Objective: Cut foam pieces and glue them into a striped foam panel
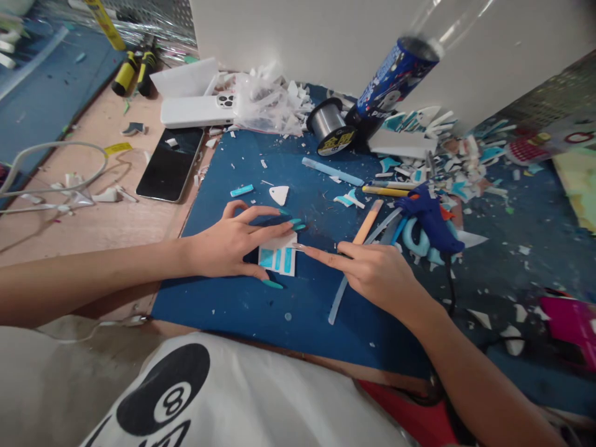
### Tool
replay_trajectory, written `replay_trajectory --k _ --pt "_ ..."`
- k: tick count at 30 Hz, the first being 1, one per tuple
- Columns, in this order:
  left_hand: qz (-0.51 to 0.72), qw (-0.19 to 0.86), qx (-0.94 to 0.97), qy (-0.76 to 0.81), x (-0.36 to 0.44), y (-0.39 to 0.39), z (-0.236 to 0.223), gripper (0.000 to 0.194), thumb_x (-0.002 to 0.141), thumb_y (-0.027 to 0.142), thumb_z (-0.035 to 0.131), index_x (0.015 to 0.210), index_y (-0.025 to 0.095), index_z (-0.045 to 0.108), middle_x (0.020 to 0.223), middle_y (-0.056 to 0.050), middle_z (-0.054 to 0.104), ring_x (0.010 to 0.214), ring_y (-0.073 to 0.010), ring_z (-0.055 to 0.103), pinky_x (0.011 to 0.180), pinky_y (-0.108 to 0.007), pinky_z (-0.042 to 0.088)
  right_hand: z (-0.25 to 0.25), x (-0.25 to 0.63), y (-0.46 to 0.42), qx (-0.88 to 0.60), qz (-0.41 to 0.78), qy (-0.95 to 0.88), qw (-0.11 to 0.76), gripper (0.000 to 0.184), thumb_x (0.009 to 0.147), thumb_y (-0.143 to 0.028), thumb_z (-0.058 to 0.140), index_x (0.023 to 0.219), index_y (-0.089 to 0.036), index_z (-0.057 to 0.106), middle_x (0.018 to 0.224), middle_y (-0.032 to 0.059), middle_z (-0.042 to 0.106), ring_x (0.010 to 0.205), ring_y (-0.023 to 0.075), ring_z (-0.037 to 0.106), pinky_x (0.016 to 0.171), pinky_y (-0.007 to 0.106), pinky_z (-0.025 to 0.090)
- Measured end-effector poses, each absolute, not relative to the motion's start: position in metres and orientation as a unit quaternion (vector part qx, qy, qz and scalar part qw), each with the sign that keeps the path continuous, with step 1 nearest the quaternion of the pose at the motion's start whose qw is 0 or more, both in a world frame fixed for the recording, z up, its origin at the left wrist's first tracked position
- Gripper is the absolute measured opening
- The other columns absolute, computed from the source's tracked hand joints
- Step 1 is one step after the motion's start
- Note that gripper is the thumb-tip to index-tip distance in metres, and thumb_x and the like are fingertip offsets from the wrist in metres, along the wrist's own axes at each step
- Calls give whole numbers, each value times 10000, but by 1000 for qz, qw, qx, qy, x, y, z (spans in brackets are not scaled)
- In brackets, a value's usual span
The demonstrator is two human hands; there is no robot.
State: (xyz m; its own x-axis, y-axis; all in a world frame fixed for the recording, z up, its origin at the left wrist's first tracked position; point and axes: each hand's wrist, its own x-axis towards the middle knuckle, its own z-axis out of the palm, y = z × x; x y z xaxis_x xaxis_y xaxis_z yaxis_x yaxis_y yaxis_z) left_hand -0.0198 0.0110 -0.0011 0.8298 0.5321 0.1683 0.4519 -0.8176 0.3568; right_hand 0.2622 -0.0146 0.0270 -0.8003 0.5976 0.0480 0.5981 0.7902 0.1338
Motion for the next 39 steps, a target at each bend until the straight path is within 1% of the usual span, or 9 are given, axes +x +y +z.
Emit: replay_trajectory --k 5,8,15,19,23,25,27,33,39 --pt "128 157 944 261 -19 11 -1 825 815 623 492 1450 184 199 1208 -133 615 1288 -324 348 1008 -486 219 25 261 -13 -305 -72 -950 1 618 828 -5 398 1336 -351 457 613 -31 486 468 101 397 455 244 230" --pt "126 157 944 262 -19 11 0 810 827 612 488 1449 184 194 1212 -130 615 1285 -321 353 999 -484 218 25 262 -12 -304 -60 -951 -7 641 814 2 406 1340 -361 447 606 -35 471 464 98 390 452 245 215" --pt "123 147 948 256 -19 10 0 772 849 597 465 1446 182 205 1230 -125 606 1289 -314 346 995 -467 210 25 260 -12 -306 -75 -949 -10 610 839 -16 399 1342 -359 448 618 -31 476 466 97 356 445 246 188" --pt "121 129 953 244 -19 10 0 788 868 592 428 1471 201 105 1284 -115 571 1318 -314 305 1016 -465 180 24 259 -12 -305 -68 -950 -17 609 843 -21 395 1350 -357 437 629 -31 487 468 94 344 450 246 190" --pt "105 111 960 232 -19 10 1 798 904 561 381 1474 179 -25 1398 -124 454 1352 -298 262 1039 -468 142 25 258 -13 -310 -68 -948 -25 621 836 -17 395 1351 -360 434 625 -30 491 463 91 332 454 248 184" --pt "97 100 964 228 -18 10 2 769 914 547 369 1475 179 -7 1433 -133 403 1344 -286 284 1049 -468 125 27 258 -13 -312 -72 -947 -30 636 822 -8 403 1346 -366 439 625 -29 497 459 91 329 450 250 172" --pt "89 93 965 228 -18 9 2 729 920 538 361 1475 186 45 1436 -137 397 1335 -278 305 1055 -465 117 30 257 -13 -314 -71 -946 -36 647 808 -2 408 1338 -371 448 625 -29 506 457 91 331 444 250 160" --pt "84 100 962 241 -17 8 4 661 919 548 349 1454 196 186 1367 -136 486 1321 -281 329 1053 -469 132 33 258 -13 -320 -65 -944 -38 666 780 -2 429 1328 -380 459 630 -31 533 457 90 366 440 242 162" --pt "87 95 963 237 -18 9 4 655 916 563 336 1438 183 231 1353 -150 494 1323 -278 323 1058 -457 154 34 265 -15 -321 -84 -942 -45 694 786 1 414 1357 -394 412 691 -22 577 479 92 396 448 241 182"
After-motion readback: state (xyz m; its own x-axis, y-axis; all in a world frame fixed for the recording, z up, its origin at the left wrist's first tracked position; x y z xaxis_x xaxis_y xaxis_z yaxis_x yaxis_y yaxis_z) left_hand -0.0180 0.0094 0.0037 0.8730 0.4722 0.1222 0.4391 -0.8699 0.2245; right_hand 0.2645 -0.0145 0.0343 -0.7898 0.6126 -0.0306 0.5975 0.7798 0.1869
